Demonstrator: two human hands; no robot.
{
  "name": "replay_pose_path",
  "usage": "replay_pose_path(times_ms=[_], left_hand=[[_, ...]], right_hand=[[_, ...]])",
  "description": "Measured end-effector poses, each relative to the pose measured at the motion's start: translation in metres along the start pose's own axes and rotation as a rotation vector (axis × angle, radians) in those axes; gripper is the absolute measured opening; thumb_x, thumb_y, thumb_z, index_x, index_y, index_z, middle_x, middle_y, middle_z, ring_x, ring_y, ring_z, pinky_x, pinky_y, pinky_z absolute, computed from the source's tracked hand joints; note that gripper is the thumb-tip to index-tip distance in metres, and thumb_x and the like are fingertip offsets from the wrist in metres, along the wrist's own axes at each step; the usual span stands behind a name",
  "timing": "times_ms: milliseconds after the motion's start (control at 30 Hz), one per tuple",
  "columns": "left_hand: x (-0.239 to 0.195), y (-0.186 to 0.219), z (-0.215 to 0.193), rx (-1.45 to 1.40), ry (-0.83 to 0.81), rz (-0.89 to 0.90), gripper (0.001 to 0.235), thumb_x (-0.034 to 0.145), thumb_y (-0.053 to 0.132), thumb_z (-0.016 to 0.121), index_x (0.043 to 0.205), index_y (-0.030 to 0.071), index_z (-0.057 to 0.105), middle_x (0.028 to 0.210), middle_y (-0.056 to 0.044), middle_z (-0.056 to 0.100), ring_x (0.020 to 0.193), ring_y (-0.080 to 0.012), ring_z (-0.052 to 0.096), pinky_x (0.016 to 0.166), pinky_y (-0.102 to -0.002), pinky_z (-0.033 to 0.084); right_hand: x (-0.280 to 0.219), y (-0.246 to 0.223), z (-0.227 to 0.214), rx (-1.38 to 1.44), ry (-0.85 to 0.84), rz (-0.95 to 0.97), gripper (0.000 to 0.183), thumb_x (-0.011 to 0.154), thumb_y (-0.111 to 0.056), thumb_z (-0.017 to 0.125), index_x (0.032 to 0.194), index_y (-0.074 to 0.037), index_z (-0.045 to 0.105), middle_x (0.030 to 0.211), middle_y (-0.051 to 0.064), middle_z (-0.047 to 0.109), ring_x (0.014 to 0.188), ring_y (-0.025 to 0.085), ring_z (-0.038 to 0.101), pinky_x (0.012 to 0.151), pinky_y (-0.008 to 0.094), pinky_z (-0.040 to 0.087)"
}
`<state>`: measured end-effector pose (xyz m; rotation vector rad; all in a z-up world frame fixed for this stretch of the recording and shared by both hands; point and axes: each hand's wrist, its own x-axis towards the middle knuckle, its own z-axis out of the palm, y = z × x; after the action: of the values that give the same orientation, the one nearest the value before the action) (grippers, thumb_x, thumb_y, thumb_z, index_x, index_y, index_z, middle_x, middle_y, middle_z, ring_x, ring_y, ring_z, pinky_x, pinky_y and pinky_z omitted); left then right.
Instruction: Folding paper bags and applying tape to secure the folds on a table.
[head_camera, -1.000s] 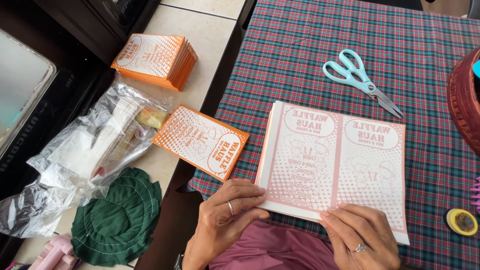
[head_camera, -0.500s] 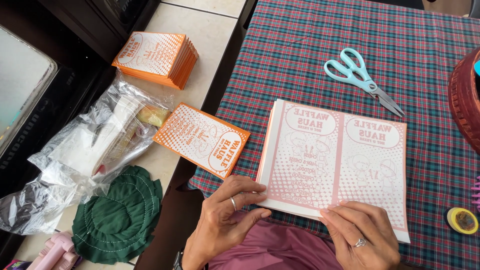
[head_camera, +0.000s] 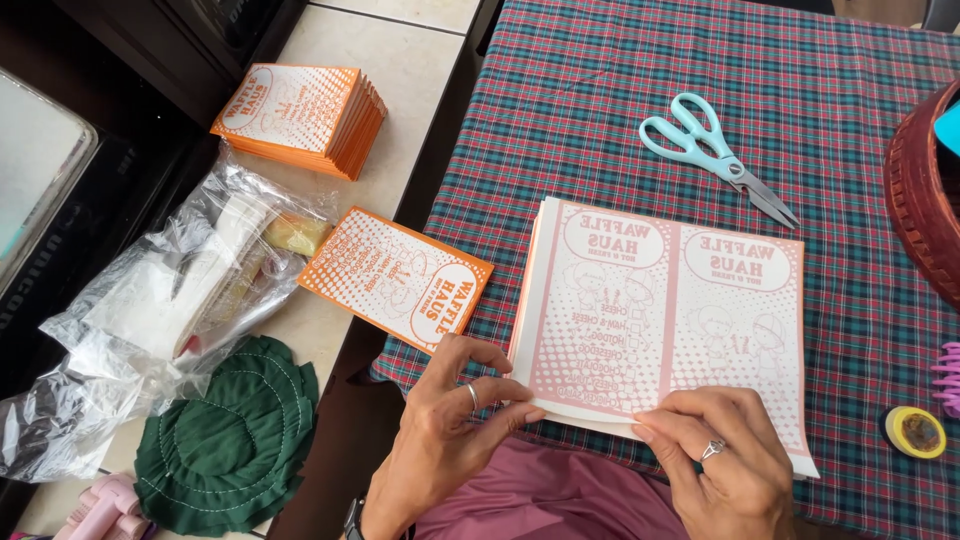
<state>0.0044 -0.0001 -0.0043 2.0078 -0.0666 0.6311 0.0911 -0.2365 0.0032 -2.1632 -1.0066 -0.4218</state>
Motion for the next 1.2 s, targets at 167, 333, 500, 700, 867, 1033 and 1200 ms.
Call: replay_pose_path(times_ms=[167,333,500,700,867,1033,1200], left_hand=[[-0.001,-0.006,0.005,0.001,0.013,-0.024,0.009,0.089,0.013,0.080,0.096,0.009,0.075,0.100,-0.006,0.058,0.090,-0.0187,0.063,0.082,-0.030,0.055],[0.000,-0.009,0.011,0.002,0.030,-0.078,0.010,0.091,0.014,0.078,0.093,0.005,0.076,0.097,-0.007,0.058,0.087,-0.0188,0.062,0.079,-0.030,0.055],[-0.001,-0.010,0.013,0.051,0.008,-0.182,0.014,0.093,0.019,0.076,0.092,0.005,0.075,0.095,-0.005,0.058,0.082,-0.0174,0.063,0.076,-0.030,0.054],[0.000,-0.015,0.015,0.098,-0.032,-0.171,0.015,0.093,0.019,0.077,0.089,0.006,0.072,0.093,-0.006,0.059,0.085,-0.0190,0.065,0.082,-0.032,0.054],[0.003,-0.012,0.014,0.077,-0.040,-0.193,0.017,0.093,0.018,0.077,0.086,0.005,0.069,0.091,-0.005,0.059,0.084,-0.0187,0.064,0.079,-0.031,0.054],[0.002,-0.015,0.017,0.081,-0.021,-0.167,0.018,0.092,0.013,0.077,0.083,0.004,0.065,0.090,-0.006,0.059,0.082,-0.0202,0.063,0.079,-0.033,0.054],[-0.002,-0.019,0.023,0.104,0.044,-0.138,0.019,0.091,0.012,0.079,0.085,0.004,0.063,0.094,-0.008,0.058,0.084,-0.0209,0.064,0.079,-0.033,0.055]], right_hand=[[0.006,0.001,-0.002,0.017,-0.013,-0.008,0.009,0.083,-0.009,0.079,0.090,-0.004,0.075,0.084,0.005,0.068,0.076,0.022,0.058,0.070,0.032,0.050],[0.012,0.010,-0.008,0.032,-0.102,0.001,0.006,0.086,-0.013,0.075,0.086,-0.007,0.073,0.075,0.000,0.067,0.067,0.017,0.059,0.064,0.029,0.049],[0.017,0.023,-0.011,0.134,-0.207,0.141,0.007,0.080,-0.018,0.080,0.081,-0.013,0.077,0.072,-0.004,0.073,0.063,0.010,0.067,0.060,0.025,0.052],[0.016,0.031,-0.011,0.253,-0.307,0.455,0.006,0.075,-0.020,0.085,0.074,-0.015,0.081,0.068,-0.004,0.076,0.061,0.006,0.069,0.055,0.021,0.059],[0.019,0.036,-0.010,0.230,-0.365,0.569,0.006,0.070,-0.020,0.090,0.072,-0.017,0.086,0.064,-0.004,0.080,0.058,0.006,0.070,0.054,0.022,0.058],[0.019,0.040,-0.008,0.174,-0.401,0.646,0.005,0.068,-0.021,0.092,0.070,-0.019,0.090,0.060,-0.006,0.083,0.056,0.005,0.072,0.054,0.023,0.055],[0.020,0.041,-0.008,0.180,-0.422,0.644,0.003,0.069,-0.021,0.092,0.070,-0.018,0.090,0.059,-0.007,0.081,0.054,0.005,0.071,0.053,0.022,0.054]])
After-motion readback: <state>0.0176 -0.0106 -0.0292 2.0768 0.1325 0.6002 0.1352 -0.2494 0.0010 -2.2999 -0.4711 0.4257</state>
